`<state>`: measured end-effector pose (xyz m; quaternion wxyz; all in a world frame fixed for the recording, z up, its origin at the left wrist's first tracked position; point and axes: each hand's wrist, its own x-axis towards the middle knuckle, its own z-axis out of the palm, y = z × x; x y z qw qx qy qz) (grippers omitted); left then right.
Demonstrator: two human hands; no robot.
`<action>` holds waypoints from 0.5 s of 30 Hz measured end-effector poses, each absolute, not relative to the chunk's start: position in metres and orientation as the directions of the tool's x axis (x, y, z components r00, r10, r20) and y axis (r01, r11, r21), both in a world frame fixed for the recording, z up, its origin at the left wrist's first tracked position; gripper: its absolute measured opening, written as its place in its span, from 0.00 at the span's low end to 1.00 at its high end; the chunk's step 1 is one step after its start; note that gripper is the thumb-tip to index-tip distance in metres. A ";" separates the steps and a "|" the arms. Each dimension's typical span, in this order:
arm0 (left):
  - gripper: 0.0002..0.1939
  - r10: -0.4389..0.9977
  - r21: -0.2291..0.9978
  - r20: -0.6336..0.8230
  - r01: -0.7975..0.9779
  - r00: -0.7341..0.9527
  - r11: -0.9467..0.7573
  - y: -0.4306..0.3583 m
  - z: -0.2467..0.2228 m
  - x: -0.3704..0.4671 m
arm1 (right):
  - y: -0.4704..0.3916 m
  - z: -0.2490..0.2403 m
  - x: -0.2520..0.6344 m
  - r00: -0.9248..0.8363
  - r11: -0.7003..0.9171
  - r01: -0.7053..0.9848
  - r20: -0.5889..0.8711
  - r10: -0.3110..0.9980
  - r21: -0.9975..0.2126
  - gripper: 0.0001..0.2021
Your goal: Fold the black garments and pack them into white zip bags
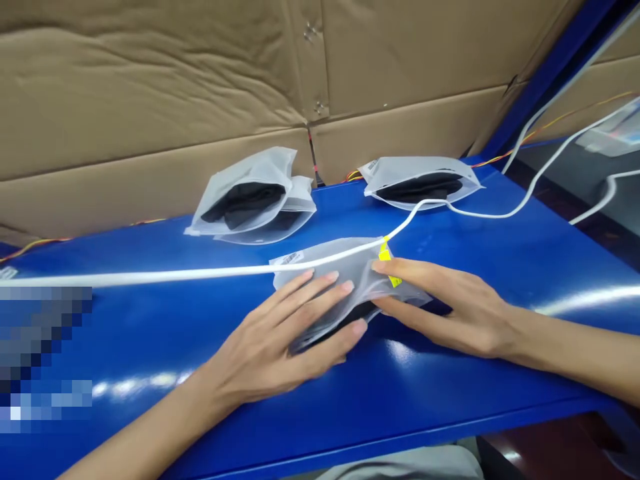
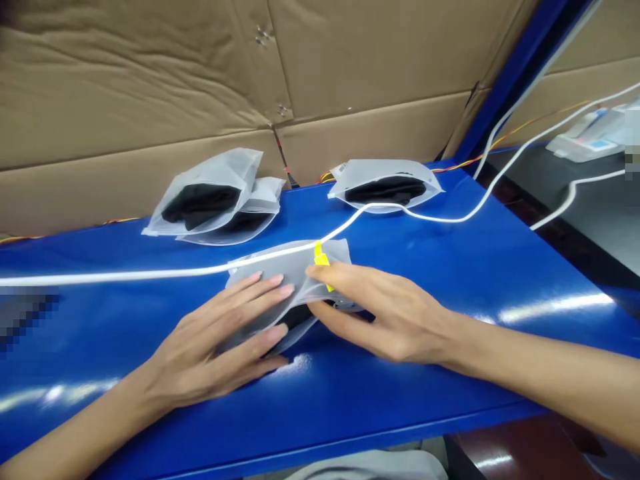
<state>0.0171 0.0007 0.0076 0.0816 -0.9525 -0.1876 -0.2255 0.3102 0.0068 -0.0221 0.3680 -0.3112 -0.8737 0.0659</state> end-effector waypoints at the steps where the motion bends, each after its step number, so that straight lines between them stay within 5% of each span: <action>1: 0.20 0.339 -0.098 0.441 0.420 0.831 -0.902 0.000 0.006 0.017 | 0.008 -0.022 0.310 -0.546 0.807 0.478 0.602 0.582 -0.347 0.16; 6: 0.28 0.406 -0.230 0.389 0.514 0.827 -0.826 -0.007 0.004 0.014 | 0.015 -0.024 0.312 -0.676 0.908 0.395 0.627 0.388 -0.136 0.18; 11: 0.41 0.601 -0.252 0.346 0.688 0.721 -0.680 -0.015 0.006 0.011 | 0.017 -0.026 0.310 -0.601 0.884 0.406 0.660 0.450 -0.233 0.21; 15: 0.49 0.787 -0.284 0.290 0.834 0.544 -0.473 -0.020 0.003 0.011 | 0.020 -0.032 0.318 -0.637 0.897 0.432 0.672 0.379 -0.097 0.17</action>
